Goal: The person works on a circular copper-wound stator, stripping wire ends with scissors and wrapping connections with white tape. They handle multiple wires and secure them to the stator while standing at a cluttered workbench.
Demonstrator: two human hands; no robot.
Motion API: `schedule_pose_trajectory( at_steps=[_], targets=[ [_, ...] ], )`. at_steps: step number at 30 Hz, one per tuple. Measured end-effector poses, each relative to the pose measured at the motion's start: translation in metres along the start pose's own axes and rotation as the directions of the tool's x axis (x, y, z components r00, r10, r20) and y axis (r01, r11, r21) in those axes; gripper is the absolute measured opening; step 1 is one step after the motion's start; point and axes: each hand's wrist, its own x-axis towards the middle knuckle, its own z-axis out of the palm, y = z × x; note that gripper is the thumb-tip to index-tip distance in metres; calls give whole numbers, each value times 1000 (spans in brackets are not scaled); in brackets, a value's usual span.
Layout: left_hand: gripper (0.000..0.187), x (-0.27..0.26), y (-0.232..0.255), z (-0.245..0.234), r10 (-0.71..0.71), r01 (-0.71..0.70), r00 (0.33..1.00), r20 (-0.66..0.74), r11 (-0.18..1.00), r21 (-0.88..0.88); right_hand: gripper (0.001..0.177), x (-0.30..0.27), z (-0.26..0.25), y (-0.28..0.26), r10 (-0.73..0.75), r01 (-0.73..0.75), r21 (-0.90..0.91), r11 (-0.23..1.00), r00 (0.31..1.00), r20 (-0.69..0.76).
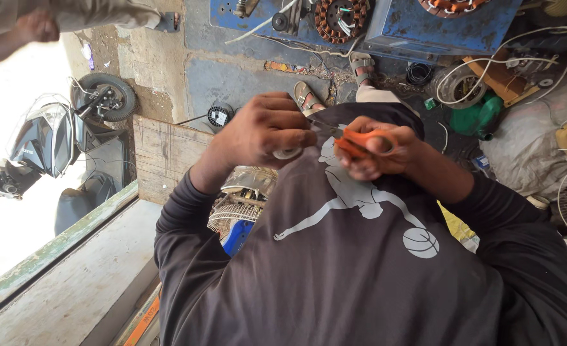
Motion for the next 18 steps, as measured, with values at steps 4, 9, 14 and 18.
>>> schedule_pose_trajectory(
  at_steps=[4,9,14,18],
  targets=[
    [31,3,2,-2,5,-6,1000,28,1000,17,48,-5,5,3,19,-22,-211,977,1000,-16],
    [29,7,-2,-1,24,-26,999,24,997,78,51,-6,16,14,-118,68,-366,928,986,-117],
    [31,12,-3,8,23,-42,992,124,988,150,52,-4,30,9,-283,188,-493,849,951,-125],
    [39,6,-6,28,25,-57,977,212,987,147,35,-10,42,-12,-564,498,-433,751,826,-28]
  ],
)
